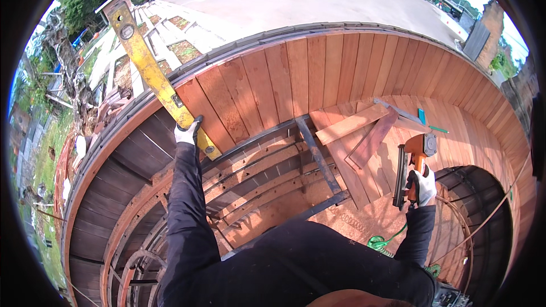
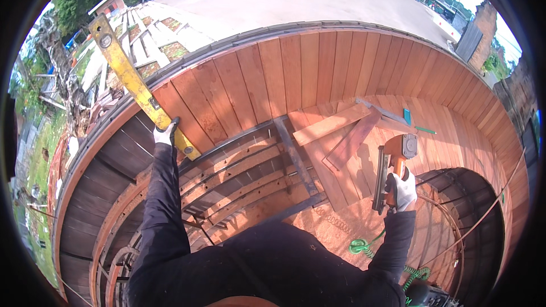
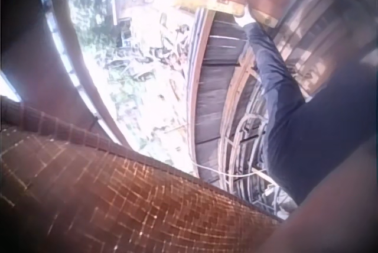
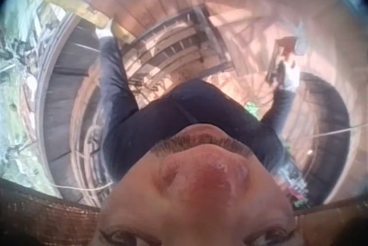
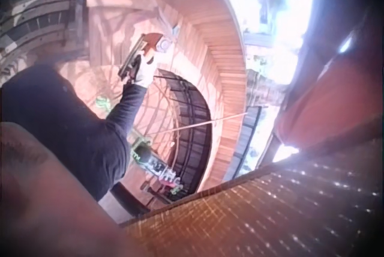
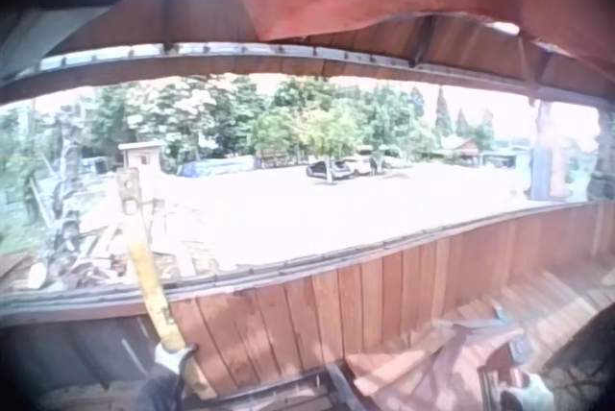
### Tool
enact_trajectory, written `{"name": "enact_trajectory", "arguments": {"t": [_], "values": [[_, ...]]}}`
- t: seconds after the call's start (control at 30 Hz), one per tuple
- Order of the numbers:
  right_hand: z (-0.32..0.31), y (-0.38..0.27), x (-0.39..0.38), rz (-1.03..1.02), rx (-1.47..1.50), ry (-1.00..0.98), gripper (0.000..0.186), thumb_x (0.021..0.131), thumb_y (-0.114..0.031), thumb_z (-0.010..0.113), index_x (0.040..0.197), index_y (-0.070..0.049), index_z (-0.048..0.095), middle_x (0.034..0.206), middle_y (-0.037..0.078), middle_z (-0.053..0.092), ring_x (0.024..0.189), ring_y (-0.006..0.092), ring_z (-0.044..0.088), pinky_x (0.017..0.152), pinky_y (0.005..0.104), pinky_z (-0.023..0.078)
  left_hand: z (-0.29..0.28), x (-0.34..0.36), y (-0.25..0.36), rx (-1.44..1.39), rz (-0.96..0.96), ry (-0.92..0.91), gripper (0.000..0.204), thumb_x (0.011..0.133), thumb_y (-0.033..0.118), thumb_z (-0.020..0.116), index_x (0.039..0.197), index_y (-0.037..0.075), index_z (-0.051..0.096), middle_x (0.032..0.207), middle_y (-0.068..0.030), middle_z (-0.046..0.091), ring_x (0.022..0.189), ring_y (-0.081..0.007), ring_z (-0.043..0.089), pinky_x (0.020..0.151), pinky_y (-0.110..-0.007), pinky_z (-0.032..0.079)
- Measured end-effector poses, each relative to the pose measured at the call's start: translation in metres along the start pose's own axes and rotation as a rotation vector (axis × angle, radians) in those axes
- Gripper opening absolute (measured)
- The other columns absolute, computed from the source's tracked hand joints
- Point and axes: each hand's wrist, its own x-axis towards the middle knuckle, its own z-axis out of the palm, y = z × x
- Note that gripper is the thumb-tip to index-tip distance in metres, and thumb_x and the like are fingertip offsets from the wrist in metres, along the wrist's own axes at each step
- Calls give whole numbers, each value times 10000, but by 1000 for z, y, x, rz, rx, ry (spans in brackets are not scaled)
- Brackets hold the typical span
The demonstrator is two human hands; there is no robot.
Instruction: The person installs wooden planks on a curved wooden structure. They use a nail gun to secure the planks and a spirit level to check alignment, repeating the process for multiple planks.
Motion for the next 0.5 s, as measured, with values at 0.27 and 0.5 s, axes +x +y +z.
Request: {"name": "enact_trajectory", "arguments": {"t": [0.27, 0.5], "values": [[121, -117, -71, -464, 703, -278, 465, 801, -153, 580, 1188, 98, 515, 623, 37, 447, 517, 166, 473, 581, 349, 420, 4, -2, 8, -26, 13, -15, 439, 705, 119, 864, 1059, 15, 627, 947, -30, 677, 804, -130, 633, 736, -274, 515], [256, -145, -74, -428, 736, -534, 269, 835, -128, 579, 1031, 51, 536, 683, 54, 512, 581, 173, 524, 620, 354, 462, 0, -6, 13, -54, 5, -35, 448, 706, 114, 863, 1070, 20, 619, 950, -38, 675, 800, -143, 634, 735, -279, 527]]}}
